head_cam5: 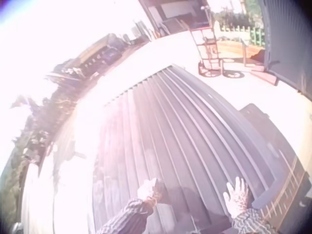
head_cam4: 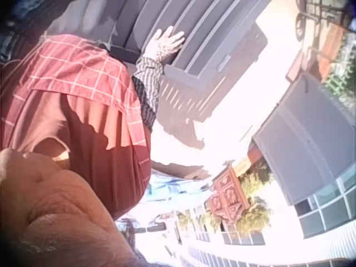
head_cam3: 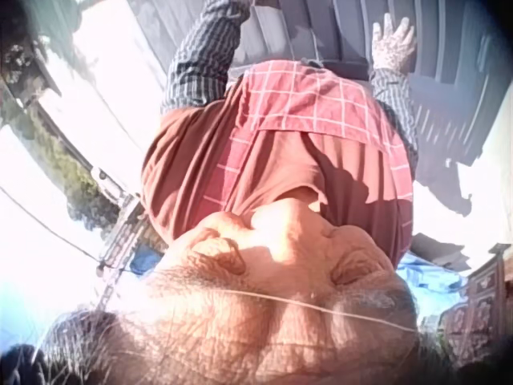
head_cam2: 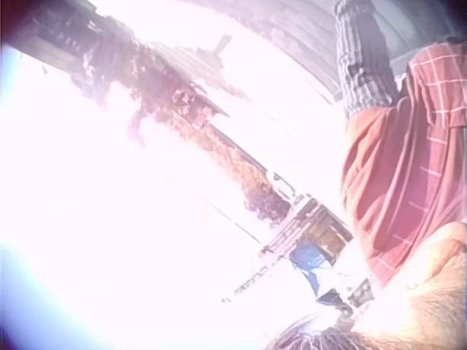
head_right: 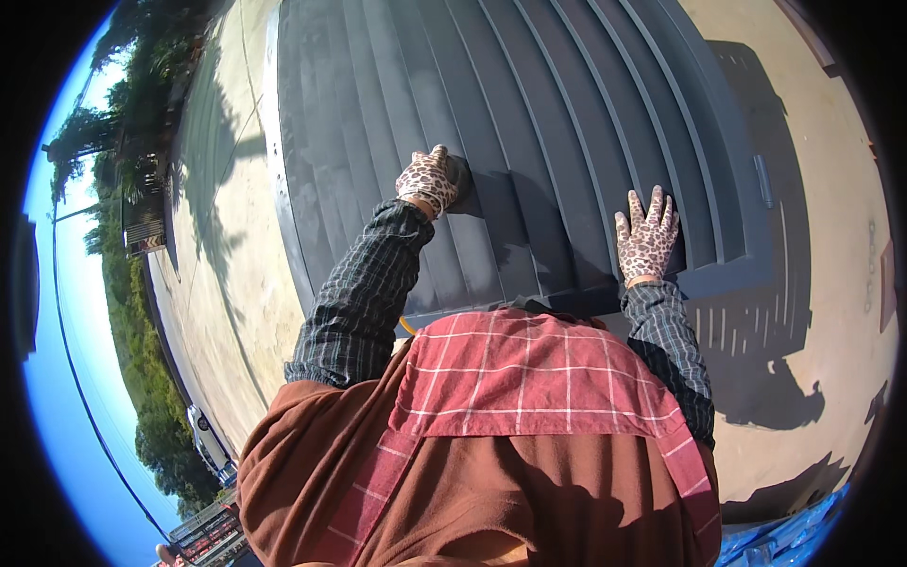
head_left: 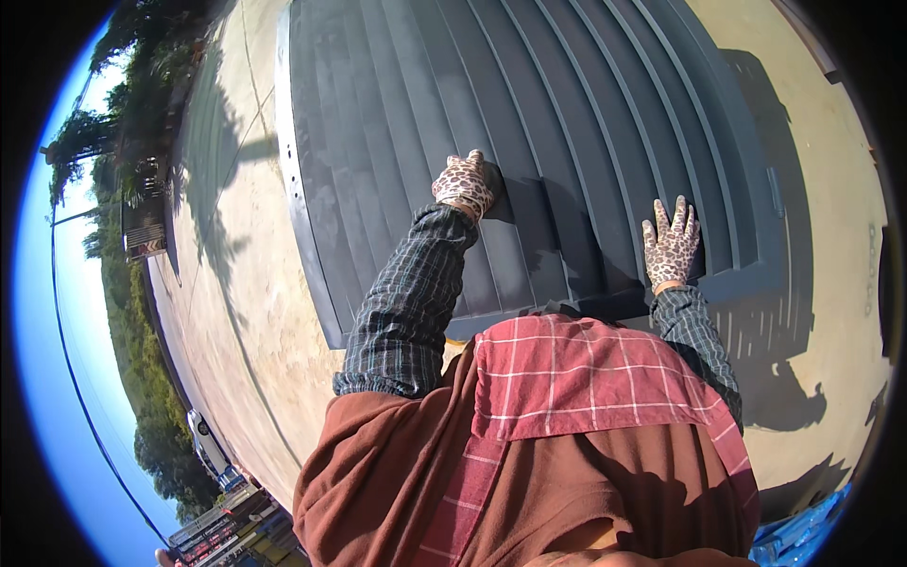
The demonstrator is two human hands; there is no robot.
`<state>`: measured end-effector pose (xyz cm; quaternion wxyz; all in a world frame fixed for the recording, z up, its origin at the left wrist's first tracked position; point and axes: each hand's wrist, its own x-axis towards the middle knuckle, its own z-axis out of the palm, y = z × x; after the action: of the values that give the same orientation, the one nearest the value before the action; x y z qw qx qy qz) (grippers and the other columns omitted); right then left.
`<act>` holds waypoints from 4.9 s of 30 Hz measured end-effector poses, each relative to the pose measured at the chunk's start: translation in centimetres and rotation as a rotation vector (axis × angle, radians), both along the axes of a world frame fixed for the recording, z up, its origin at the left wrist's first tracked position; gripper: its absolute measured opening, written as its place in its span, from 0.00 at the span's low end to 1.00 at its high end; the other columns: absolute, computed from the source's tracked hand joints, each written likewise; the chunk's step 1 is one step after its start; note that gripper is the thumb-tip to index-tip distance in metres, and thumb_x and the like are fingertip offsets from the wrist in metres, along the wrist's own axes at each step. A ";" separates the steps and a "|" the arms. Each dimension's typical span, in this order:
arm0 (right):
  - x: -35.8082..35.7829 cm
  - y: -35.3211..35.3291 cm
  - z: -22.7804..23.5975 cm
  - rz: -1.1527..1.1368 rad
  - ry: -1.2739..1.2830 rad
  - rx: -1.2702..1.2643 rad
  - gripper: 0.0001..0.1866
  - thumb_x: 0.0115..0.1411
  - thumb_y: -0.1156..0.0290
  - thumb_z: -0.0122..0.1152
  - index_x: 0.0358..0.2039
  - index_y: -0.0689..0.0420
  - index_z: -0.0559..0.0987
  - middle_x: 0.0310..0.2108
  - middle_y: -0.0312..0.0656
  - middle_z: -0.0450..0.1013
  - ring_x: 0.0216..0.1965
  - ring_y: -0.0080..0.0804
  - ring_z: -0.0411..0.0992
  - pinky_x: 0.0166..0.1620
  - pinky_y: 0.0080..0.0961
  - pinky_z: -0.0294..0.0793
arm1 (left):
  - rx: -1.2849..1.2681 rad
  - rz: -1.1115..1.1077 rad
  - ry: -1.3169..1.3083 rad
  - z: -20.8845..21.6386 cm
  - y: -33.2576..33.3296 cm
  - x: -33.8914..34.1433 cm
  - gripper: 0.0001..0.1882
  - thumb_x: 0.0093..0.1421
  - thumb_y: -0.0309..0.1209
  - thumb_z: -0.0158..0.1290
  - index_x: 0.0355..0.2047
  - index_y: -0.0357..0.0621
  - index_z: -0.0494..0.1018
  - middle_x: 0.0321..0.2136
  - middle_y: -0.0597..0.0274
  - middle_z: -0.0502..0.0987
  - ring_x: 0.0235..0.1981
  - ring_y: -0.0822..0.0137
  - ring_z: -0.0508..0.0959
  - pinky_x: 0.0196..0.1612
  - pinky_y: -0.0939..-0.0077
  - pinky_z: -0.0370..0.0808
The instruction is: The person uses a handheld orbital sander to smooth the surface of a large, dark gray, ribbed metal panel. They move the sander systematically across the panel's ridges and flat areas, repositioning their body to reach different sections.
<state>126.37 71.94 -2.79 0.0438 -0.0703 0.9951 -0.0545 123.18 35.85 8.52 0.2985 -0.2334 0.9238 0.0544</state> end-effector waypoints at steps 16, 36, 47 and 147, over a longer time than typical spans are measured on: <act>0.9 0.8 0.5 0.015 0.023 -0.005 0.26 0.71 0.52 0.54 0.65 0.47 0.75 0.74 0.50 0.55 0.73 0.54 0.52 0.74 0.54 0.50 | 0.001 0.007 -0.014 0.2 -1.3 -2.3 0.38 0.57 0.36 0.67 0.67 0.55 0.65 0.63 0.45 0.67 0.60 0.45 0.77 0.59 0.58 0.81; 4.5 3.7 1.4 0.062 0.034 0.052 0.26 0.71 0.53 0.54 0.67 0.44 0.73 0.74 0.52 0.53 0.73 0.58 0.51 0.73 0.55 0.51 | -0.083 -0.029 0.112 0.8 -7.0 -11.3 0.38 0.60 0.43 0.63 0.69 0.55 0.63 0.62 0.41 0.69 0.61 0.43 0.75 0.62 0.55 0.78; 4.6 3.0 3.7 0.023 -0.042 0.015 0.30 0.67 0.59 0.60 0.69 0.43 0.70 0.75 0.53 0.50 0.74 0.57 0.49 0.74 0.56 0.48 | -0.086 -0.093 0.192 1.1 -9.0 -13.6 0.34 0.64 0.50 0.60 0.66 0.54 0.65 0.61 0.39 0.70 0.61 0.41 0.75 0.62 0.54 0.77; -0.3 -0.3 1.4 0.014 -0.035 -0.013 0.30 0.71 0.45 0.52 0.67 0.46 0.73 0.75 0.49 0.52 0.75 0.52 0.49 0.75 0.52 0.47 | 0.527 0.650 0.705 0.2 -7.2 11.8 0.45 0.46 0.31 0.75 0.63 0.46 0.64 0.53 0.47 0.78 0.53 0.52 0.81 0.57 0.63 0.81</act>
<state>126.04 71.65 -1.44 0.0612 -0.0764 0.9933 -0.0617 135.00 28.68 8.71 -0.0129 -0.3918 0.8033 0.4484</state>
